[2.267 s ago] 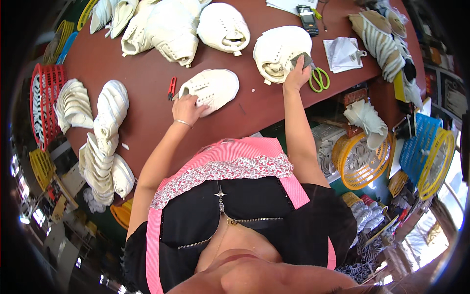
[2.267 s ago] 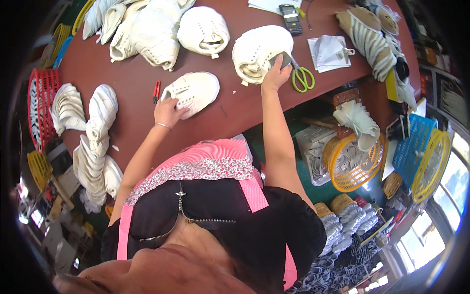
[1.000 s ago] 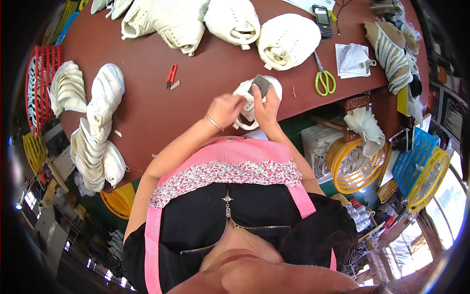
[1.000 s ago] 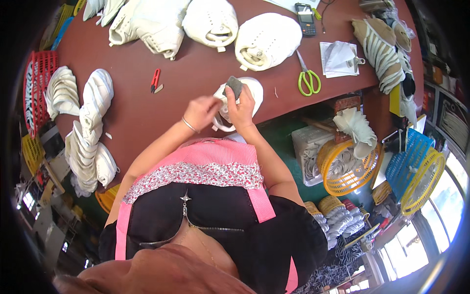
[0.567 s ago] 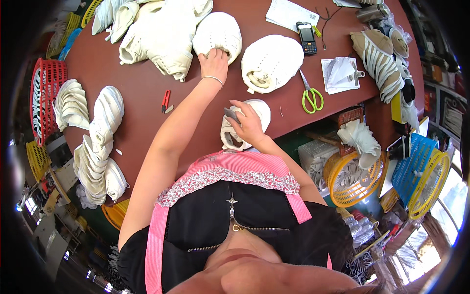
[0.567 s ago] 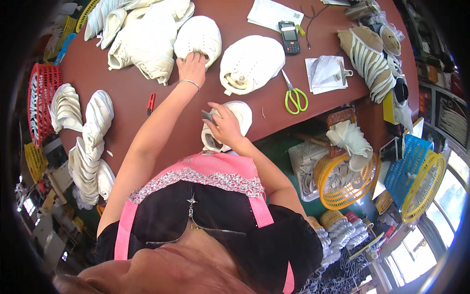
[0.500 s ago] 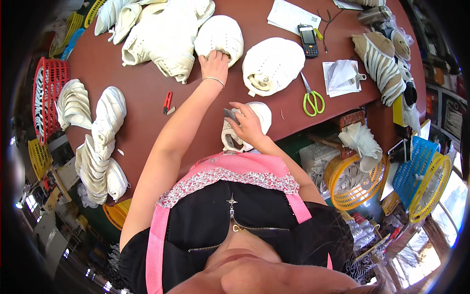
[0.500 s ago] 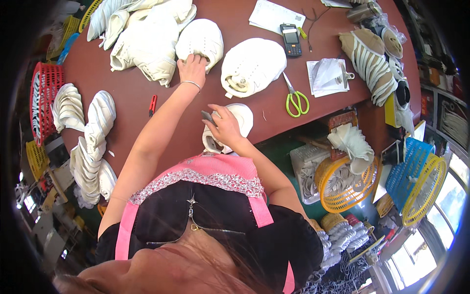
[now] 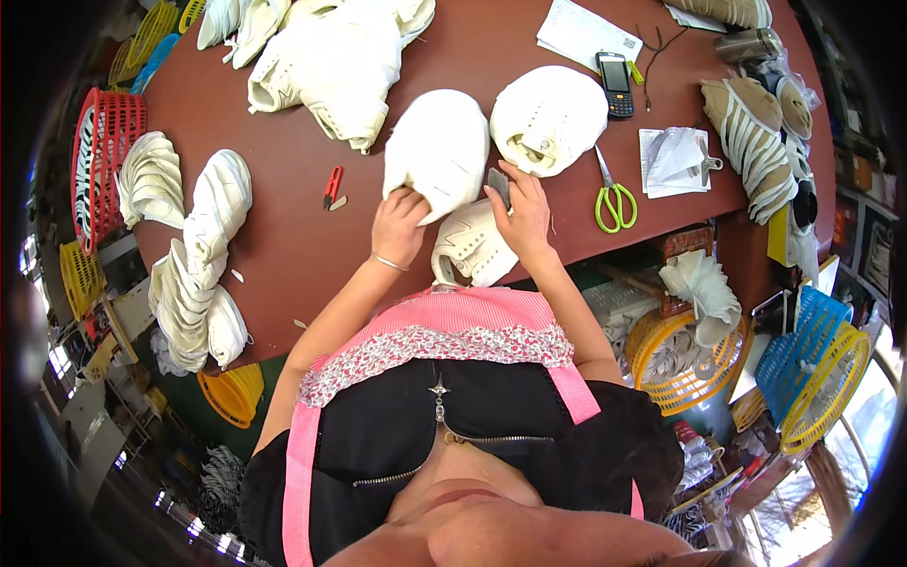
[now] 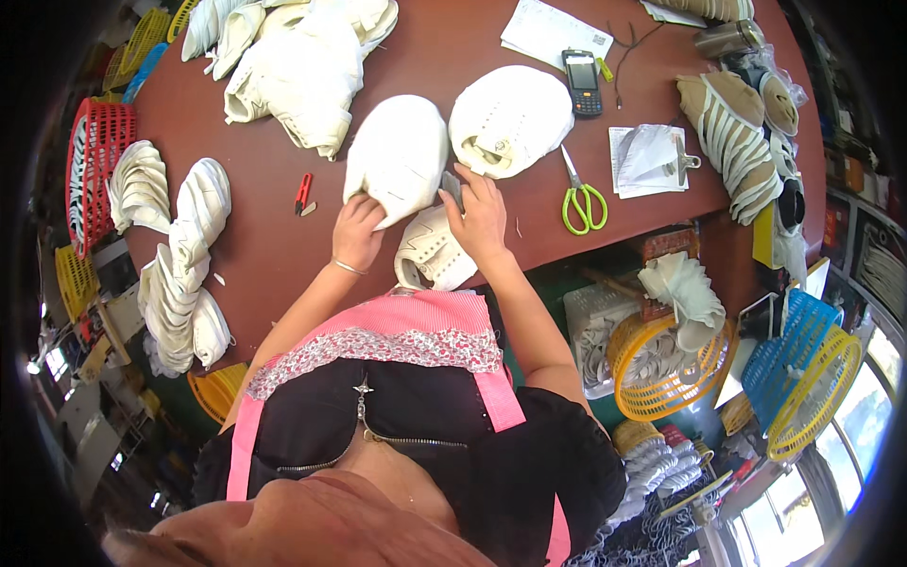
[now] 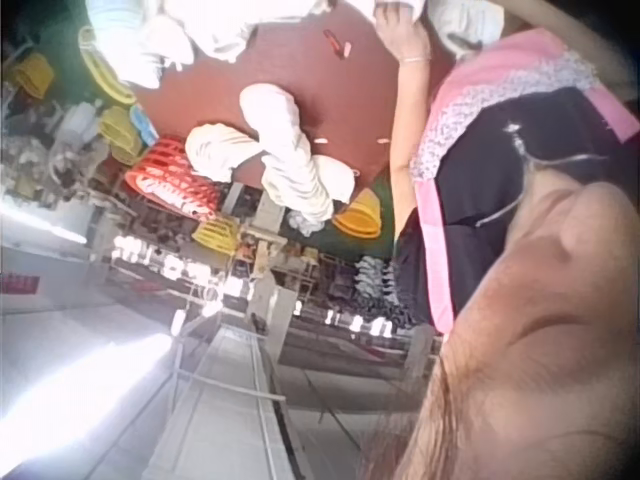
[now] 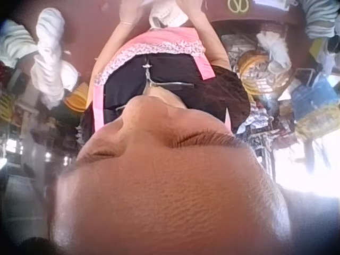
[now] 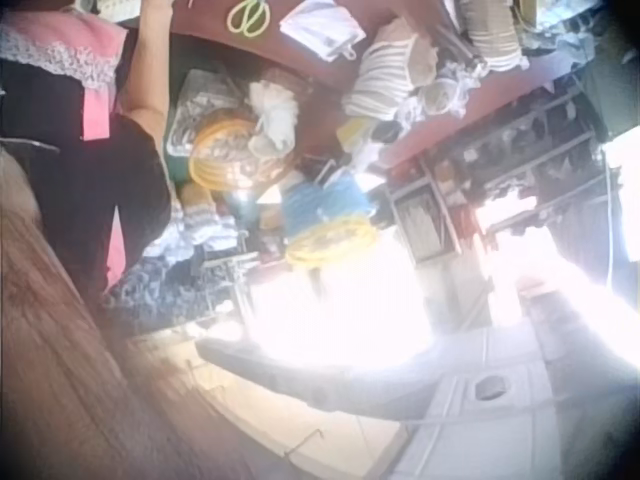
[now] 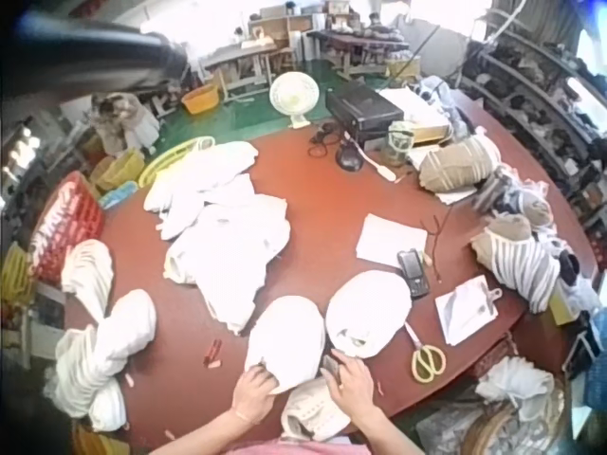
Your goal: Cleaning white shoes using a small abrasive block to remove marks.
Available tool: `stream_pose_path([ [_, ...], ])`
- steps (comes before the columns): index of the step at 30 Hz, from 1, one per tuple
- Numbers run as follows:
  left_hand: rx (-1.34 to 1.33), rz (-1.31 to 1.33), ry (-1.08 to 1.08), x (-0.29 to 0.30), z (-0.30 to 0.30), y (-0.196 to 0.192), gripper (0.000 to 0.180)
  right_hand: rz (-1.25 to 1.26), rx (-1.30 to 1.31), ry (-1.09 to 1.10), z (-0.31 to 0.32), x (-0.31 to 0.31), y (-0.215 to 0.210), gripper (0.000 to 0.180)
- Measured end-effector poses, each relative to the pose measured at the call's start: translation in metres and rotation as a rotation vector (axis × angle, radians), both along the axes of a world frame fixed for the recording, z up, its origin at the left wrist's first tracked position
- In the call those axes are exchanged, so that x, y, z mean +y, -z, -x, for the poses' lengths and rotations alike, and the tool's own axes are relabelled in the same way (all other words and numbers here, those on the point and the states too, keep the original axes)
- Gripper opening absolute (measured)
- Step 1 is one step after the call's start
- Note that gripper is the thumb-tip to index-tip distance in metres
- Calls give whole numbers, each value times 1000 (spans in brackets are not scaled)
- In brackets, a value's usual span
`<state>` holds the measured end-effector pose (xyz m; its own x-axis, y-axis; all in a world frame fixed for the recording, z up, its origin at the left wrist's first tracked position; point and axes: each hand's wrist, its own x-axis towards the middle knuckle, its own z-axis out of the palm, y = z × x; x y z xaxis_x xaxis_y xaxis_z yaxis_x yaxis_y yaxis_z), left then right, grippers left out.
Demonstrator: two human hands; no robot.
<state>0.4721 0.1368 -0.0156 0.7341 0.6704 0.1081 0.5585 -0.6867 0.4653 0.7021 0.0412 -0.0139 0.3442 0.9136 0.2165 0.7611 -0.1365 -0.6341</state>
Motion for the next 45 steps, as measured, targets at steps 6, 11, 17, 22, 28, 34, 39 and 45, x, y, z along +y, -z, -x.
stream_pose_path([
  [6,-488,453,-344,-6,43,-3,31,-119,208,79,14,-2,3,22],
  [11,-564,783,-509,-22,75,-21,33,-22,667,28,30,-8,17,27],
  [17,-563,797,-602,-42,80,-35,32,96,1608,-131,56,15,-12,49],
  [22,-616,764,-649,-54,100,-34,32,228,1736,334,64,29,8,43],
  [28,-514,589,-594,-74,111,-10,31,346,1700,234,72,41,46,49],
  [34,-239,88,-283,-66,97,-19,29,513,1590,163,65,43,63,45],
  [39,-197,258,-219,-43,73,-15,28,223,2108,257,53,40,52,46],
  [45,-331,74,-226,-35,67,-79,27,339,1808,255,67,42,52,33],
])
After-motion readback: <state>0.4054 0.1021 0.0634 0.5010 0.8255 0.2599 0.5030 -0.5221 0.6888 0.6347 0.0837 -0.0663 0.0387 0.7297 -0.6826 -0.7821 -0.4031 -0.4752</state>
